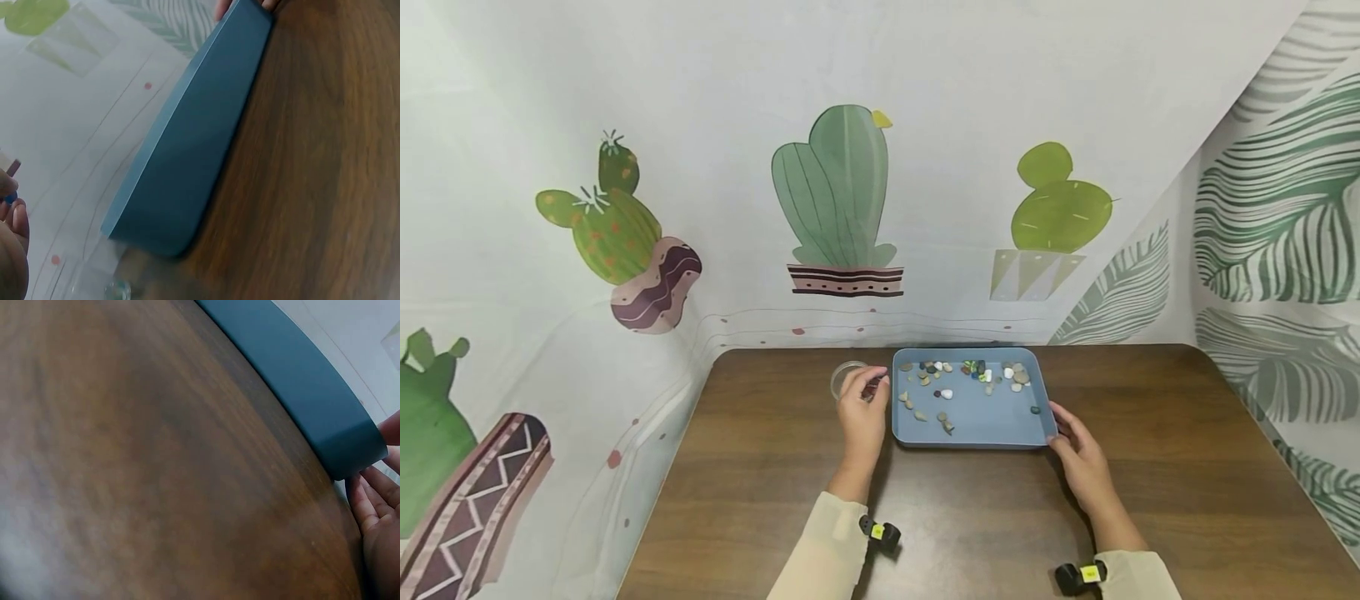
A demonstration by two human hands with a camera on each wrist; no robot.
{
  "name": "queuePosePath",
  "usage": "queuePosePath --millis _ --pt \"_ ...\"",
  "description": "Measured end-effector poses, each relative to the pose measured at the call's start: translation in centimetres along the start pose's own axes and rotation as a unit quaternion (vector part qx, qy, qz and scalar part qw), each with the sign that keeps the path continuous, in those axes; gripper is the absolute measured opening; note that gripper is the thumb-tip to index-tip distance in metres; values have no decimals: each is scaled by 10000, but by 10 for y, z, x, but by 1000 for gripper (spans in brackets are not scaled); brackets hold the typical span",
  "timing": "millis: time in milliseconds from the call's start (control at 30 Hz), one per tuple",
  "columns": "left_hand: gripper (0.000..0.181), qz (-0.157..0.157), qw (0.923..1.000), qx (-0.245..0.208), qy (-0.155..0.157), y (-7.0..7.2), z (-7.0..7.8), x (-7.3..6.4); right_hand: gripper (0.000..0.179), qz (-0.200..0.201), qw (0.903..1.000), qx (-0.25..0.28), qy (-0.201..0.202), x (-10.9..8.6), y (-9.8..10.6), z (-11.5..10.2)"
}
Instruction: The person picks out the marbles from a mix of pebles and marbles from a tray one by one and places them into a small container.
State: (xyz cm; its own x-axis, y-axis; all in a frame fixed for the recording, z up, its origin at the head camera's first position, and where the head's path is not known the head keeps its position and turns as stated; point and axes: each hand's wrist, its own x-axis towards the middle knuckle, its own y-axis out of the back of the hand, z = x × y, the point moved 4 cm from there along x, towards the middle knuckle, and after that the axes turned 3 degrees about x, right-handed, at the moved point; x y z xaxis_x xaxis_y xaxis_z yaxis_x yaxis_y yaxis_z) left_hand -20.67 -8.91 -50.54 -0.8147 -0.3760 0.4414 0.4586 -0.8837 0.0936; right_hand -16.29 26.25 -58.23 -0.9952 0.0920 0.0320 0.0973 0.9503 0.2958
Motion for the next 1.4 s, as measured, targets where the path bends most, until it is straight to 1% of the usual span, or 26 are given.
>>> queuePosePath --millis 267,433,500,600,700,867,1033,1167,1267,1400 --pt "16 265 9996 48 130 24 -16 5 51 17 9999 97 135 1 0 -1" --pt "15 390 9985 231 304 39 -24 9 51 34 9999 67 125 1 -1 1" --pt "14 462 9979 217 389 45 -27 11 51 43 9999 48 110 1 -1 2" --pt "13 515 9975 160 462 52 -32 13 50 64 9999 36 114 1 -1 3" --pt "13 543 9971 241 483 58 -36 15 50 81 9999 47 139 2 -1 3" --pt "13 512 9953 645 507 63 -42 16 51 96 9998 57 161 3 -1 4" --pt "14 447 9928 980 533 64 -43 15 51 77 9998 47 150 2 -1 3" --pt "13 417 9913 1131 526 64 -44 15 50 54 9999 2 106 2 0 2" --pt "12 336 9907 1210 530 63 -46 15 50 48 10000 -18 70 2 0 2" --pt "15 255 9897 1284 587 63 -48 15 50 46 10000 -11 78 2 0 2"
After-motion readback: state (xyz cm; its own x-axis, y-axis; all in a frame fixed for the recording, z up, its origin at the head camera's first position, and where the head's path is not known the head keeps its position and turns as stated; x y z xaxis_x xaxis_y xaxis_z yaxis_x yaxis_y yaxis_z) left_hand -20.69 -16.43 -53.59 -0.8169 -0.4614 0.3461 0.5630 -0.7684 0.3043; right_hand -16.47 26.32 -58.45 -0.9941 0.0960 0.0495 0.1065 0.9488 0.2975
